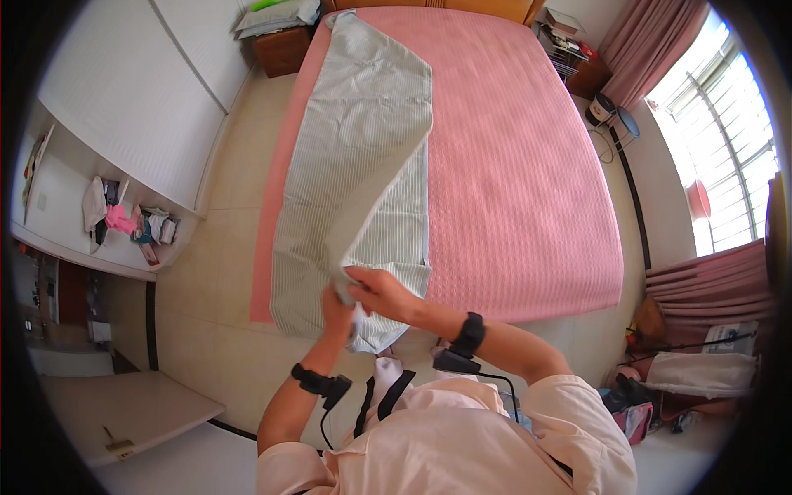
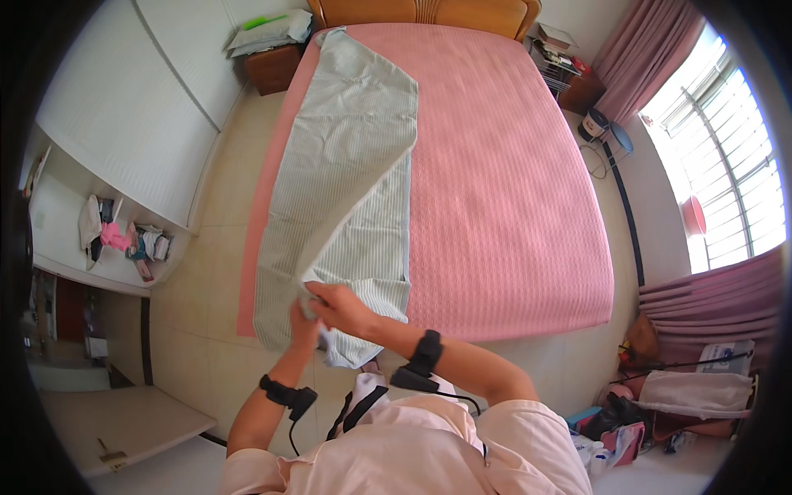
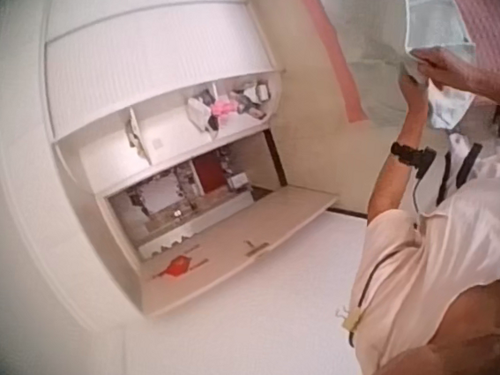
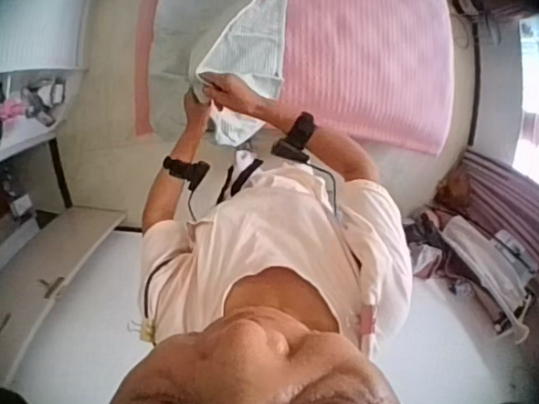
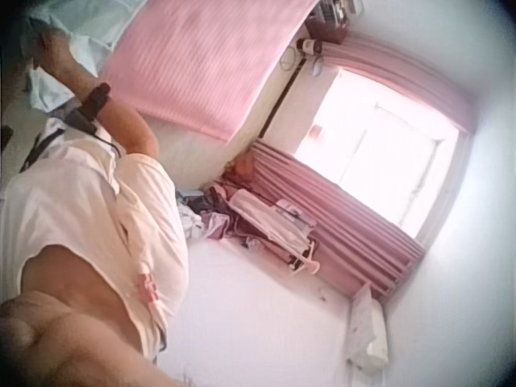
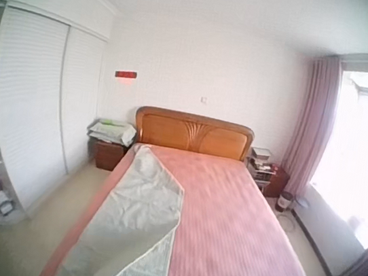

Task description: The person brushes a pink bedsheet with a green brush, then unfolds and spreads a striped sheet over the bed. The person smooths the sheet and adjusts the edges to cover the mattress.

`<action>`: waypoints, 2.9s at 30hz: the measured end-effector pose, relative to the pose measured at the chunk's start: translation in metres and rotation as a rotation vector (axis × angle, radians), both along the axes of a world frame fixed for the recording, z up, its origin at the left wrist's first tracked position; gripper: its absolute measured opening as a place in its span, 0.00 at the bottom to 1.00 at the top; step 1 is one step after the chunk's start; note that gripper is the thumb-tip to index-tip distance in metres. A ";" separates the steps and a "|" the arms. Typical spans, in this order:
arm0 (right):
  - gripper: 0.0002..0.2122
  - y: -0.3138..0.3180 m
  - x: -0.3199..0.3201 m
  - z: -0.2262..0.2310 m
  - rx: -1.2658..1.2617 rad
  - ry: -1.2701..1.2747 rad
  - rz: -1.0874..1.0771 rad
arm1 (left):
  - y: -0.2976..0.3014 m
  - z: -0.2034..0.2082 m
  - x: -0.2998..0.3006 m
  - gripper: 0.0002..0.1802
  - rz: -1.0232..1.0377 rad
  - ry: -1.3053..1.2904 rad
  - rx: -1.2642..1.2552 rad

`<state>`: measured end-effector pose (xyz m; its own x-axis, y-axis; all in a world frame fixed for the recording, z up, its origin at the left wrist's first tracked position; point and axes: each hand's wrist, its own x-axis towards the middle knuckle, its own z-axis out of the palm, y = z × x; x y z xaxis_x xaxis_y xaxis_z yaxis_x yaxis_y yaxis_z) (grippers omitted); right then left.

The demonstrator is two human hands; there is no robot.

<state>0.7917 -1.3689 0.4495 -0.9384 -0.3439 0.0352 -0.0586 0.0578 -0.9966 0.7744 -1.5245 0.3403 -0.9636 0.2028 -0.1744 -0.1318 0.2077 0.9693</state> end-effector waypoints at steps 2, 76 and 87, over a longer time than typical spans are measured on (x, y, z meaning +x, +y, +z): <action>0.17 -0.014 -0.003 -0.017 -0.232 -0.042 0.122 | -0.044 0.004 -0.024 0.16 0.160 0.207 -0.193; 0.08 0.788 0.149 -0.079 1.104 -0.685 -1.293 | 0.028 -0.221 0.002 0.11 0.487 -1.039 0.005; 0.13 0.650 0.157 -0.238 1.113 -0.515 -0.714 | 0.138 -0.227 -0.093 0.28 -0.117 -0.268 -0.878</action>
<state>0.9491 -0.7189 0.2112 -0.7442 0.5809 -0.3296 0.6666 0.6768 -0.3123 0.6812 -1.3866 0.1135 -0.8506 -0.0135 -0.5256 -0.2602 0.8794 0.3986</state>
